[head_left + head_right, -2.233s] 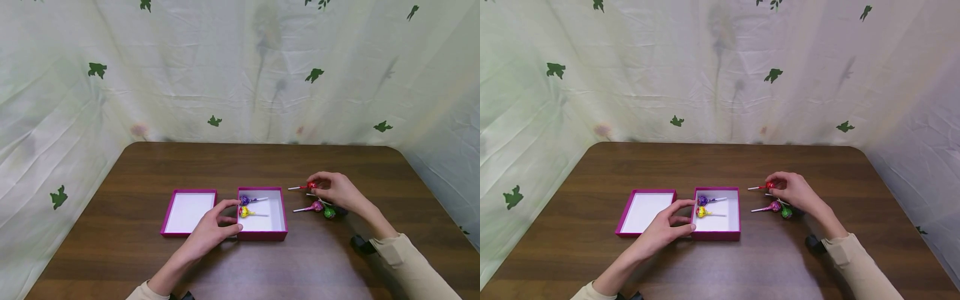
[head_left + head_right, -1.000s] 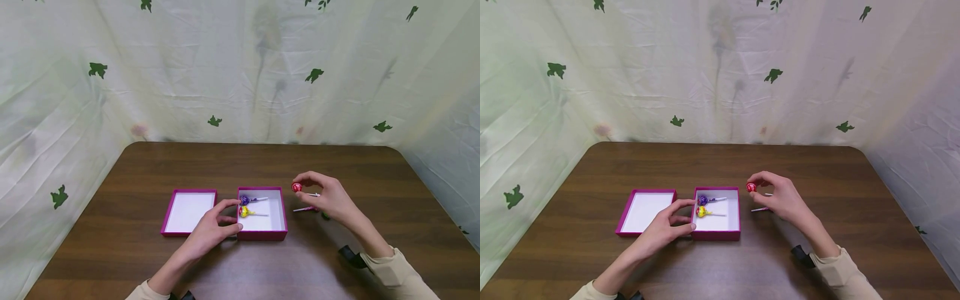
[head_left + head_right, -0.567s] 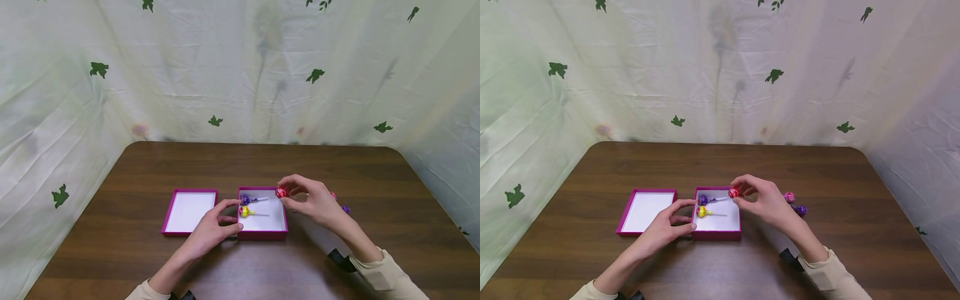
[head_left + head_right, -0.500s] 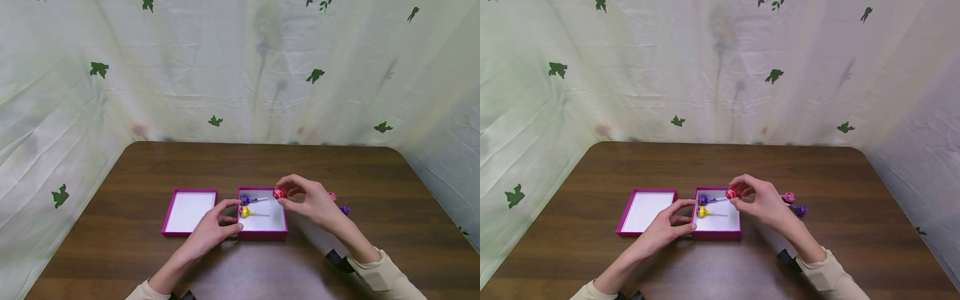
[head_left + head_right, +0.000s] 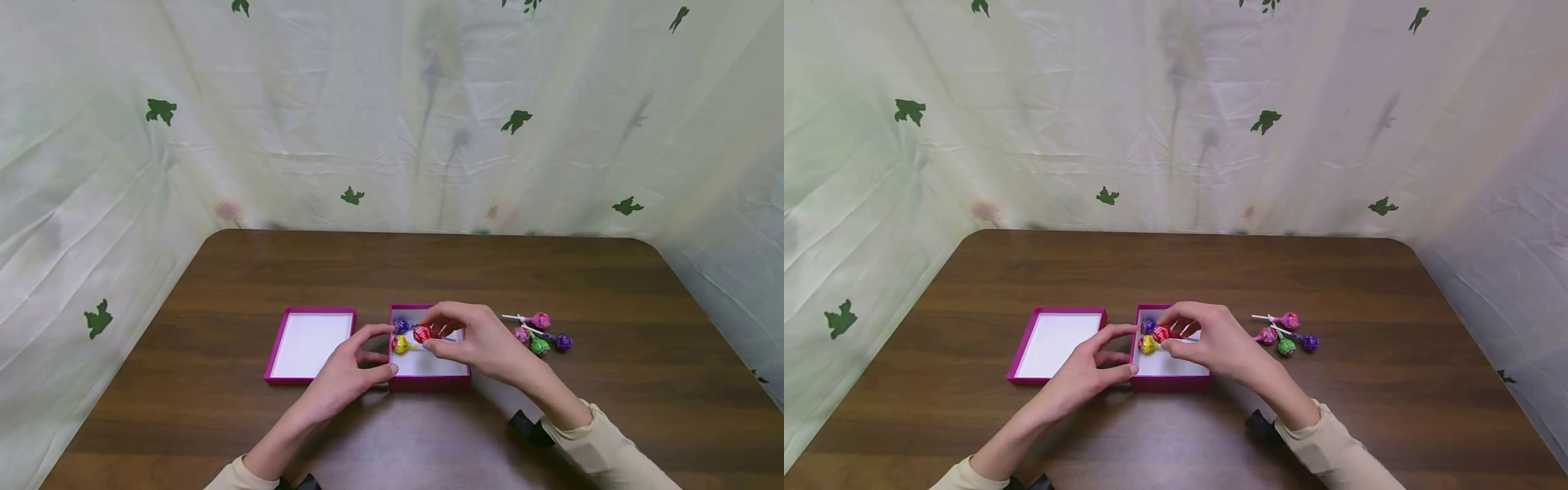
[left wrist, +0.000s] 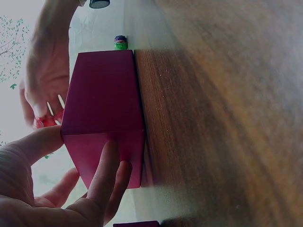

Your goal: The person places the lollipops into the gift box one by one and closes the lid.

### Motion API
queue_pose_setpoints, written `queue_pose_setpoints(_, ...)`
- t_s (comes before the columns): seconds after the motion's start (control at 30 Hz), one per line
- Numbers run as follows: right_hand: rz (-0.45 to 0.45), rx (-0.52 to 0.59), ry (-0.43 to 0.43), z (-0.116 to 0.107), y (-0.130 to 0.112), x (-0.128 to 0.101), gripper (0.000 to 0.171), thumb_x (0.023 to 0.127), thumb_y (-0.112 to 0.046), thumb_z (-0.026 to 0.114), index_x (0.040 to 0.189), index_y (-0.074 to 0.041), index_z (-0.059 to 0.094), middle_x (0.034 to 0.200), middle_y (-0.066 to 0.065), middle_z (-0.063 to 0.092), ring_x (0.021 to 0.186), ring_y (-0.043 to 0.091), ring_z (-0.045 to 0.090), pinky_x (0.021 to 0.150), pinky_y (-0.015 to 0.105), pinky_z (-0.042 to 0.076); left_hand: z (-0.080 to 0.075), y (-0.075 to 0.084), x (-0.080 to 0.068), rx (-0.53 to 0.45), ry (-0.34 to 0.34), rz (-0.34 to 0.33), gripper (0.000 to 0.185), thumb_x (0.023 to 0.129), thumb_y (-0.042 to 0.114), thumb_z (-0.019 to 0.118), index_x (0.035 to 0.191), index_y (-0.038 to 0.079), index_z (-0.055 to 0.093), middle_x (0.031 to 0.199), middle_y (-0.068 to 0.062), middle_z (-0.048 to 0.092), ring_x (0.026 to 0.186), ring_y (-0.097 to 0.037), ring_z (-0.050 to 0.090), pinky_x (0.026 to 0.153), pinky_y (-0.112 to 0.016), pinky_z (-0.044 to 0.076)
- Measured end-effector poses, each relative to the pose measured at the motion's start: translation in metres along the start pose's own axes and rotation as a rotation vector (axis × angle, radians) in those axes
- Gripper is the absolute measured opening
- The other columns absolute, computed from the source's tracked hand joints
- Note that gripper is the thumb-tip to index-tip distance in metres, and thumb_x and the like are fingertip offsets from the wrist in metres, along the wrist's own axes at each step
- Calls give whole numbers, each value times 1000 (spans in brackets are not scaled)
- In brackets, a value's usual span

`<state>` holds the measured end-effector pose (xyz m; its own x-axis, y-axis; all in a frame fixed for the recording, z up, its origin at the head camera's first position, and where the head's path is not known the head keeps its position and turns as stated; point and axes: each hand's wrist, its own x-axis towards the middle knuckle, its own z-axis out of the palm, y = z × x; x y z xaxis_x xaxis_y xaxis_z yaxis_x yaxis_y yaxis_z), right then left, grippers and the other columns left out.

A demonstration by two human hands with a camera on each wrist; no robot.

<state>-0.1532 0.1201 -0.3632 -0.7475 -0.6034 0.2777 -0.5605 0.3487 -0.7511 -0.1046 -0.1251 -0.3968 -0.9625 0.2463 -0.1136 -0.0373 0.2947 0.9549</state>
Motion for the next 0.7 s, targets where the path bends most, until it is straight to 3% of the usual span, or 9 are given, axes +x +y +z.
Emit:
queue_pose_setpoints(0.27,88,-48,-166,14,6,18,21,84,-15,77,102,-21,68,87,-14,65,81,7,61,74,33,54,0,-1,1,-18,1,19,53,85,14,77,134,23,57,142,-1,50,106,-25,65,81,-37,52)
queue_pose_setpoints(0.5,143,-128,-219,25,10,29,19,81,-15,79,97,-19,70,81,-13,64,76,6,60,67,27,51,0,-1,1,-20,0,19,53,86,13,76,133,25,57,142,-1,49,107,-25,65,80,-37,52)
queue_pose_setpoints(0.7,156,-140,-279,28,10,33,16,81,-14,77,94,-19,71,81,-14,64,75,5,61,69,27,51,0,-1,0,-16,-4,22,53,86,14,76,134,24,57,142,-3,49,106,-24,65,79,-37,53)
